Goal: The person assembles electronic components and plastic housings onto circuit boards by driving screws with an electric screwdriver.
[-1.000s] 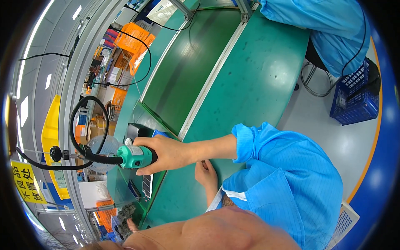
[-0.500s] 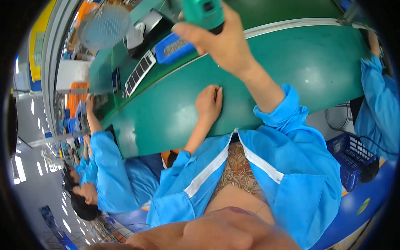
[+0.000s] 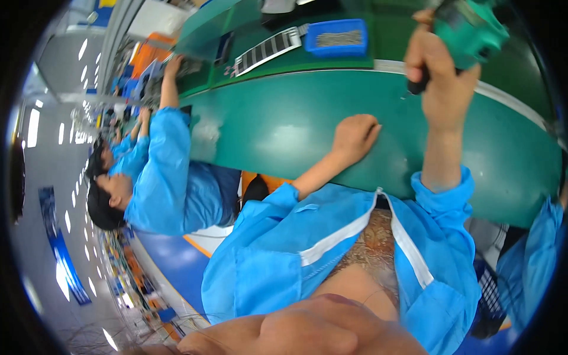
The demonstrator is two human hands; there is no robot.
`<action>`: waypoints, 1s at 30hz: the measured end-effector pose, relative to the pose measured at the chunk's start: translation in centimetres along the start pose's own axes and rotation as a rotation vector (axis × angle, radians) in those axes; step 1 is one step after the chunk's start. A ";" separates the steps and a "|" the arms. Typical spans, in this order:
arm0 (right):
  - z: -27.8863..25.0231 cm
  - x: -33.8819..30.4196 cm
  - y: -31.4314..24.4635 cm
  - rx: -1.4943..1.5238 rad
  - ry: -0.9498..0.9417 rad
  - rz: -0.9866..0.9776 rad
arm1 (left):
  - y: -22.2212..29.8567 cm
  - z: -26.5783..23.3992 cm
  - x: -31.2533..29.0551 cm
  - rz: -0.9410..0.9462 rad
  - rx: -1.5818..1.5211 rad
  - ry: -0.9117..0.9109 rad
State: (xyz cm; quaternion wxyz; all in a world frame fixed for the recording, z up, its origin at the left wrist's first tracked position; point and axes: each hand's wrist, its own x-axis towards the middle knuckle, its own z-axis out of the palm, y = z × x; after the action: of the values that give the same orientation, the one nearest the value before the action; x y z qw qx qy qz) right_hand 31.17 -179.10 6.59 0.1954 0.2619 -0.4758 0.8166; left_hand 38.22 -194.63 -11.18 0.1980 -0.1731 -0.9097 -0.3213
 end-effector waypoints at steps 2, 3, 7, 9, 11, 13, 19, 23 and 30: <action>0.3 -0.1 0.6 0.079 -0.039 0.032 | -0.6 -0.6 -0.1 -0.022 0.023 0.011; 0.5 -0.1 1.0 0.107 -0.055 0.039 | -0.9 -0.8 -0.1 -0.022 0.010 -0.001; 0.1 0.0 1.9 0.084 -0.114 0.006 | -1.7 -0.4 0.1 0.010 -0.015 0.052; 0.5 -0.1 3.1 0.102 -0.134 0.014 | -2.6 -0.7 -0.2 -0.004 0.004 0.062; 0.3 0.0 3.8 0.086 -0.155 0.011 | -3.2 -0.6 -0.2 -0.005 0.002 0.066; 0.2 0.2 4.0 0.058 -0.163 0.013 | -3.4 -0.3 0.2 -0.004 -0.024 0.051; 0.1 0.5 3.9 0.057 -0.187 0.025 | -3.5 -0.3 0.3 -0.014 -0.031 0.032; 0.5 0.0 4.2 0.064 -0.166 0.066 | -3.7 -0.5 -0.4 -0.039 0.006 0.049; -2.9 0.3 5.3 0.048 -0.219 0.096 | -3.5 0.5 -0.5 -0.004 0.008 0.064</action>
State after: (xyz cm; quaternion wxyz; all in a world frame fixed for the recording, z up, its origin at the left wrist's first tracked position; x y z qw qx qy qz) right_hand 27.27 -179.05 2.00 0.0965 0.3311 -0.4865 0.8028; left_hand 37.01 -196.97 -13.57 0.2269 -0.1601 -0.9047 -0.3232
